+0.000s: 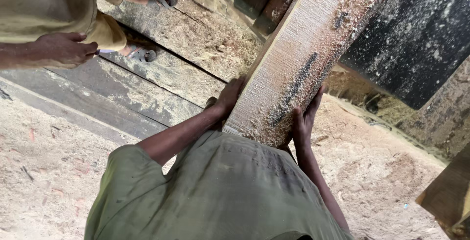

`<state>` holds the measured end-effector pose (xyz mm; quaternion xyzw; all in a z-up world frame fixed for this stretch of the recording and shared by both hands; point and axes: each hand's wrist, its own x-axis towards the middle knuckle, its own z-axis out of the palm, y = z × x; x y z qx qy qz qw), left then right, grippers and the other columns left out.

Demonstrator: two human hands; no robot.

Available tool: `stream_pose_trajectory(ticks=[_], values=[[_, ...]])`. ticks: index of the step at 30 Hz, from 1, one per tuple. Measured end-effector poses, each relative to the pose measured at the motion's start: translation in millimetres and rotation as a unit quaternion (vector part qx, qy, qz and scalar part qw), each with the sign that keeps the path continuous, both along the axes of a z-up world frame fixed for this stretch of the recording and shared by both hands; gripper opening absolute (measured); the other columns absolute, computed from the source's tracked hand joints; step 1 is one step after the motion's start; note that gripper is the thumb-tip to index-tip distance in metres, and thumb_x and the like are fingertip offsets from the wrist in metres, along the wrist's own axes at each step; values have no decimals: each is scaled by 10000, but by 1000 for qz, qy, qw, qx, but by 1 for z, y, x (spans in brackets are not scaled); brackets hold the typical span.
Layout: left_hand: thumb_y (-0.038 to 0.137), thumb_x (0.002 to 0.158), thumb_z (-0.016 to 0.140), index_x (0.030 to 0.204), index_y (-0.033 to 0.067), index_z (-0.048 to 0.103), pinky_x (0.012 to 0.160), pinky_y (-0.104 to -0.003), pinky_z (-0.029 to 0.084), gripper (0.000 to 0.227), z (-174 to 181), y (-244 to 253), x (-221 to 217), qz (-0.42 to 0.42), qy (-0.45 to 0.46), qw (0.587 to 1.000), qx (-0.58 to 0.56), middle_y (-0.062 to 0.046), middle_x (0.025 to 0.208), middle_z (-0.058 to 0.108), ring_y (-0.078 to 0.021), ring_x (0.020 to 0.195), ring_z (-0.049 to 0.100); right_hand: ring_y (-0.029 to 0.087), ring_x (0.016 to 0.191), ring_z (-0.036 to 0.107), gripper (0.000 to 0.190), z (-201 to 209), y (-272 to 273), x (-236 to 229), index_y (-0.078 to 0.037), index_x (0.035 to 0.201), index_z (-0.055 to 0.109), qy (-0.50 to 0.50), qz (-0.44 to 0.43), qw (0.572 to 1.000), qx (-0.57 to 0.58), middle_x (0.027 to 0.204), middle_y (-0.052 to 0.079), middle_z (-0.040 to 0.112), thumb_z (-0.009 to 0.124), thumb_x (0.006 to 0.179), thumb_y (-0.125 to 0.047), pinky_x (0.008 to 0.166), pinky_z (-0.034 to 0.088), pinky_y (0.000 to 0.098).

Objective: The person pushes a large piece of wood through a table saw while another person assists by pulling and guiding it from the other side.

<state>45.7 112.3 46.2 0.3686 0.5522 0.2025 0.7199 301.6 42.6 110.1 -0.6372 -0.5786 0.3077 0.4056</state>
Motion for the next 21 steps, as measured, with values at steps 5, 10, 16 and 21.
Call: stream_pose_trajectory(ticks=[5, 10, 16, 21], values=[[614, 964, 465, 1333, 23, 580, 994, -441, 525, 705, 66, 1, 0, 63, 70, 972, 214, -185, 1325, 551, -291, 1159, 595, 349, 1701, -50, 1084, 9, 0, 0, -209, 1708, -22, -8, 6, 1000, -3, 1818, 140, -80, 391, 946, -859, 1370, 33, 581], [655, 986, 582, 1365, -56, 539, 1072, -464, 499, 807, 77, 18, 15, 7, 142, 891, 432, -227, 1301, 549, -326, 1242, 537, 339, 1705, -18, 1068, 14, 24, 8, -200, 1709, 1, 21, -2, 1000, 6, 1819, 139, -27, 468, 968, -810, 1387, 50, 575], [649, 950, 655, 1349, -92, 522, 1049, -455, 512, 852, 80, 49, 28, 0, 148, 877, 457, -228, 1273, 528, -323, 1213, 521, 333, 1699, -10, 1059, 21, 55, 25, -176, 1710, -6, 4, -1, 1000, 2, 1818, 143, -21, 469, 976, -775, 1374, 33, 535], [605, 976, 648, 1389, -77, 561, 1066, -471, 499, 802, 98, 75, 42, 7, 121, 876, 467, -210, 1274, 535, -314, 1227, 514, 310, 1703, -9, 1034, 37, 84, 31, -149, 1715, 16, 33, 0, 999, 16, 1820, 144, -13, 511, 999, -707, 1385, 29, 502]])
